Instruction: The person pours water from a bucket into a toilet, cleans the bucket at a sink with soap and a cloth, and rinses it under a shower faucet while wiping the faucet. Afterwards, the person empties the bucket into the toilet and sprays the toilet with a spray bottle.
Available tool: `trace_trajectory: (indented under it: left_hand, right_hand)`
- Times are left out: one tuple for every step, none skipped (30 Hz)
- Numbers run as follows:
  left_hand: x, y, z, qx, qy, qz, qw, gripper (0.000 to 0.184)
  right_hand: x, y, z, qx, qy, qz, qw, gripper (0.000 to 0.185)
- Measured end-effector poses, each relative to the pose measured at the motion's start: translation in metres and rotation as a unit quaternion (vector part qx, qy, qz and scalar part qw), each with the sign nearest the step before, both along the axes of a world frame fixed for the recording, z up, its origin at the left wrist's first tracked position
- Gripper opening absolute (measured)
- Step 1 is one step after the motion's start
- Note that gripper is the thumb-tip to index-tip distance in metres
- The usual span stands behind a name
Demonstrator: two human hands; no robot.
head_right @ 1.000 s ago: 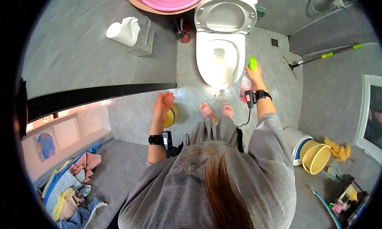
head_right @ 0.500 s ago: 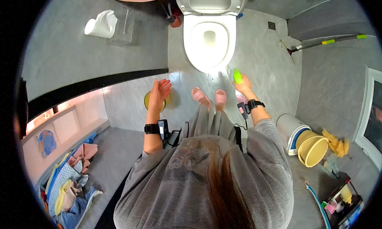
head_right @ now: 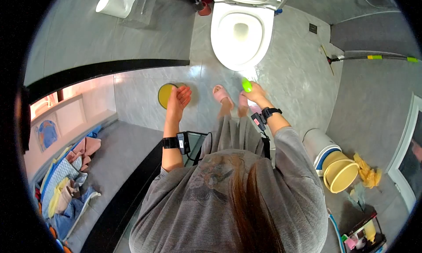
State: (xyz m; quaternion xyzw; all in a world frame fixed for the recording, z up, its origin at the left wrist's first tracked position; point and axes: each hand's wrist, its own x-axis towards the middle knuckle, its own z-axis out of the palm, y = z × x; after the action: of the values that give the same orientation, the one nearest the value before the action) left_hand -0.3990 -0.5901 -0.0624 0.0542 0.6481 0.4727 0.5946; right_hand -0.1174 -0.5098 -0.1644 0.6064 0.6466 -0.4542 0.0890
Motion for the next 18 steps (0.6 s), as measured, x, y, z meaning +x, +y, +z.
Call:
trace_trajectory:
  left_hand:
    - [0.000, -0.004, -0.001, -0.001, 0.000, 0.007, 1.000, 0.053]
    - [-0.001, -0.007, -0.002, 0.000, 0.000, 0.014, 1.000, 0.052]
    - [-0.001, -0.010, -0.003, 0.001, 0.000, 0.020, 1.000, 0.052]
    - [-0.001, -0.013, -0.004, -0.004, -0.003, 0.031, 1.000, 0.052]
    - [-0.001, -0.015, -0.005, -0.009, -0.006, 0.042, 0.999, 0.052]
    - [0.000, -0.017, -0.002, -0.007, -0.005, 0.050, 0.999, 0.052]
    - [0.001, -0.019, 0.000, -0.012, 0.000, 0.052, 0.999, 0.051]
    - [0.002, -0.022, 0.002, -0.018, 0.006, 0.053, 0.998, 0.050]
    - [0.001, -0.024, 0.002, -0.016, 0.006, 0.060, 0.998, 0.050]
    - [0.000, -0.026, 0.001, -0.008, 0.008, 0.064, 0.998, 0.050]
    - [-0.001, -0.028, 0.001, 0.000, 0.010, 0.066, 0.998, 0.050]
    - [-0.003, -0.030, 0.000, 0.002, 0.010, 0.071, 0.997, 0.050]
    - [-0.004, -0.031, 0.000, 0.007, 0.006, 0.074, 0.997, 0.050]
    - [-0.004, -0.032, -0.001, 0.011, 0.001, 0.076, 0.997, 0.050]
    - [-0.005, -0.033, -0.002, 0.012, 0.001, 0.080, 0.997, 0.050]
    - [-0.006, -0.034, -0.003, 0.007, -0.001, 0.084, 0.996, 0.050]
    - [-0.006, -0.034, -0.005, 0.003, -0.003, 0.088, 0.996, 0.050]
    - [-0.007, -0.034, -0.006, 0.005, -0.002, 0.091, 0.996, 0.050]
  right_hand:
    - [-0.004, -0.002, -0.009, 0.030, 0.041, -0.004, 0.999, 0.045]
    - [-0.006, -0.002, -0.017, 0.061, 0.083, -0.008, 0.995, 0.044]
    - [-0.012, 0.001, -0.014, 0.061, 0.083, -0.002, 0.995, 0.044]
    - [-0.021, 0.005, -0.006, 0.071, 0.077, -0.002, 0.995, 0.043]
    - [-0.030, 0.009, 0.001, 0.080, 0.072, 0.000, 0.994, 0.041]
    - [-0.038, 0.013, 0.004, 0.082, 0.073, 0.007, 0.994, 0.041]
    - [-0.047, 0.018, 0.005, 0.077, 0.047, 0.010, 0.996, 0.040]
    - [-0.054, 0.023, 0.005, 0.072, 0.021, 0.012, 0.997, 0.039]
    - [-0.059, 0.029, 0.004, 0.073, 0.022, 0.019, 0.997, 0.039]
    - [-0.063, 0.036, 0.001, 0.072, 0.035, -0.002, 0.997, 0.040]
    - [-0.067, 0.043, 0.000, 0.071, 0.048, -0.023, 0.996, 0.041]
    - [-0.070, 0.052, -0.004, 0.072, 0.049, -0.018, 0.996, 0.041]
    - [-0.072, 0.061, -0.007, 0.097, 0.097, 0.004, 0.991, 0.041]
    - [-0.074, 0.066, -0.011, 0.120, 0.145, 0.026, 0.982, 0.042]
    - [-0.081, 0.068, -0.009, 0.172, 0.138, -0.026, 0.975, 0.041]
    - [-0.086, 0.072, -0.006, 0.172, 0.139, -0.022, 0.975, 0.041]
    - [-0.090, 0.080, -0.003, 0.185, 0.113, -0.013, 0.976, 0.041]
    - [-0.095, 0.089, 0.004, 0.199, 0.087, -0.004, 0.976, 0.041]
